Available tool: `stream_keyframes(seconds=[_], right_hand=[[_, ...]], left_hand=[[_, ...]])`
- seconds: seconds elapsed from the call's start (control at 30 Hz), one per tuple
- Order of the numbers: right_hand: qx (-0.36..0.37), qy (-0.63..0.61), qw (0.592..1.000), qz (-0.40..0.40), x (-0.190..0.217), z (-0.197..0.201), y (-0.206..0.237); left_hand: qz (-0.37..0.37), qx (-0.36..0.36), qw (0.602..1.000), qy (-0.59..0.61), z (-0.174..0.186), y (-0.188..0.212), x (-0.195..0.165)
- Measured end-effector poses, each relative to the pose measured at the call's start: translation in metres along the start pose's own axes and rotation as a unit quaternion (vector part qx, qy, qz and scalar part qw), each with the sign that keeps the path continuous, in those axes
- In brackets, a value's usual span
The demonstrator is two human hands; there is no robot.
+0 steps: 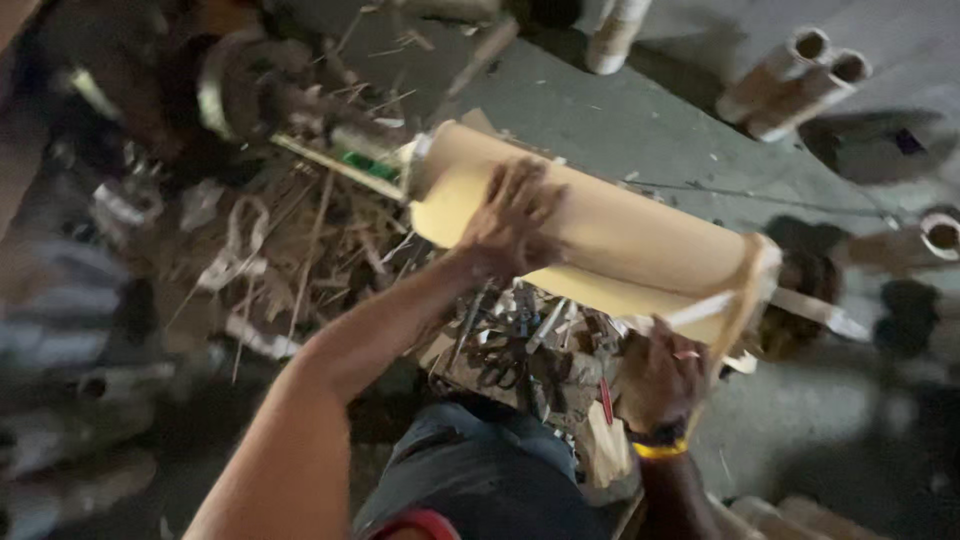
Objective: The person wraps a long strip of paper around a rotating cylindrical core mounted on a lathe. They use a hammer to tap the paper strip into place and secure it with white tape. The person repeatedly adjusts the paper and hammers the edges to ensure a tight fit.
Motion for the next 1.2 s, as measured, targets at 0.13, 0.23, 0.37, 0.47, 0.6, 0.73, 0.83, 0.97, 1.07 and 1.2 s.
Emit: stream_keyframes(seconds=[0.13,0.23,0.37,0.47,0.6,0.73,0.83,0.97,1.07,1.2], right_hand=[[0.008,0.154,0.986,0.067,-0.004,-0.002,-0.001],[0.059,0.116,0.991,0.0,-0.021,0.007,-0.011],[0.06,0.133,0.987,0.074,0.005,0.019,-0.023],[0.078,0.154,0.984,0.052,0.011,0.019,-0.033],[0.097,0.145,0.984,0.025,0.016,0.039,-0.033],[-0.042,0.148,0.967,-0.206,-0.049,0.103,-0.033],[-0.026,-0.134,0.869,-0.476,-0.149,0.085,-0.015],[0.081,-0.283,0.713,-0.636,-0.21,0.023,0.013],[0.094,-0.342,0.646,-0.675,-0.215,-0.004,0.03],[0.07,-0.381,0.694,-0.606,-0.212,-0.02,0.023]], left_hand=[[0.008,-0.02,0.99,0.138,0.006,-0.042,-0.089],[0.072,0.23,0.927,0.288,-0.058,-0.081,-0.158],[0.155,0.284,0.832,0.45,-0.104,-0.12,-0.193],[0.096,0.209,0.89,0.394,-0.112,-0.131,-0.19],[0.029,0.091,0.925,0.367,-0.121,-0.128,-0.186],[-0.003,0.09,0.906,0.414,-0.139,-0.126,-0.187],[0.048,0.138,0.886,0.439,-0.156,-0.119,-0.181],[0.031,0.121,0.883,0.453,-0.152,-0.116,-0.181],[0.021,0.135,0.877,0.46,-0.156,-0.114,-0.18],[-0.023,0.1,0.89,0.444,-0.148,-0.119,-0.179]])
Point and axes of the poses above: each hand's wrist, its own y-axis away from the middle knuckle, its own z-axis out of the back of the hand, x = y × z, the point moved 10 cm from there along -y, towards the middle knuckle, and after that the axes turned 7 degrees about -z, right-handed, at the moved point
